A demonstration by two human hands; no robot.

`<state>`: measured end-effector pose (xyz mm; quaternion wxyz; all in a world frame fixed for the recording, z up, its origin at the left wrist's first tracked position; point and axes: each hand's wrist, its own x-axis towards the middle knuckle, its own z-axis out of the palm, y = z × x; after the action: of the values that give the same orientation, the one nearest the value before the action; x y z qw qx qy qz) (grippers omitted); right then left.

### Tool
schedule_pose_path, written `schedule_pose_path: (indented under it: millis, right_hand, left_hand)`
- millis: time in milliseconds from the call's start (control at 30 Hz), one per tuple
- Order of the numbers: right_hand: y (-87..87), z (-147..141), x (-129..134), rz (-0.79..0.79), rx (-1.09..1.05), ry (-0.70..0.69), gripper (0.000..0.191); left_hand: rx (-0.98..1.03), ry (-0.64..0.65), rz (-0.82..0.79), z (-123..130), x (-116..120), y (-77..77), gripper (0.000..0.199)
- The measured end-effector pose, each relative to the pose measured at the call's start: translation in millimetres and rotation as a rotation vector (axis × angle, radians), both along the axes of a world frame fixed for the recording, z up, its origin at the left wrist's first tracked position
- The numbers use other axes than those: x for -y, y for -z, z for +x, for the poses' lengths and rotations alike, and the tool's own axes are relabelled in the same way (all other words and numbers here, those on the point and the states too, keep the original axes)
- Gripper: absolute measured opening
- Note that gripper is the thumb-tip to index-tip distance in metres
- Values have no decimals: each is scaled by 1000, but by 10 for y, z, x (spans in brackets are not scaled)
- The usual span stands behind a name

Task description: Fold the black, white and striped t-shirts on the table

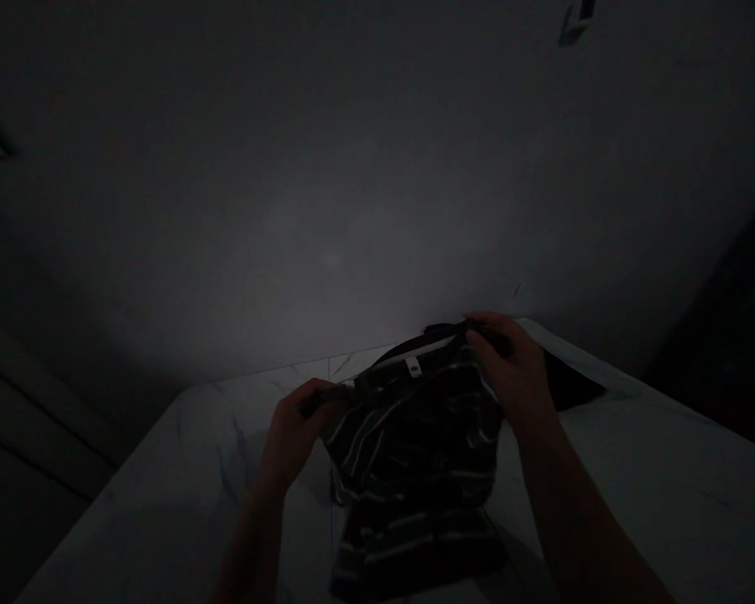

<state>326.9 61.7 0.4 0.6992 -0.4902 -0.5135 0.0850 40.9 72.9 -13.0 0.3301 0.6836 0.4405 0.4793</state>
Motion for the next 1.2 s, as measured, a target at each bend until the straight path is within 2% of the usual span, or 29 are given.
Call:
schedule_pose_path:
  millis: [67,133,267,367,500,567,633,800,933,1067,1200]
  right_hand:
    - [-45,-128,98,-18,144,-86,25]
    - [-78,-292,205,-55,292,-237,30]
    - [-65,-551,323,-148,497,-512,43]
    - [-16,-607,297,-184,567,-570,33]
    - [-7,-586,242,-206,637,-644,19]
    - [-22,-575,234,-198,649,-630,15]
    - [-31,-571,233,-162,637,-557,14]
    - [15,-576,241,8,645,-364,15]
    - [43,-602,277,128,675,-346,18]
    - [5,-613,322,98,679,-390,15]
    - [-45,-542,328,-23,658,-405,18]
  left_hand:
    - [6,-31,66,48,127,-60,12]
    - [-23,-37,136,110,219,-86,11]
    - [-82,1,307,194,293,-101,11]
    - [-80,60,434,197,310,-102,14]
    - [-137,121,445,174,346,-101,24]
    - [-180,128,434,170,361,-108,26]
    - [-214,110,447,168,365,-122,24]
    - [-257,23,466,163,369,-140,6]
    - [-293,-11,401,182,410,-133,10]
    - [-289,-8,390,175,414,-153,5]
    - [-245,-198,460,1,320,-189,7]
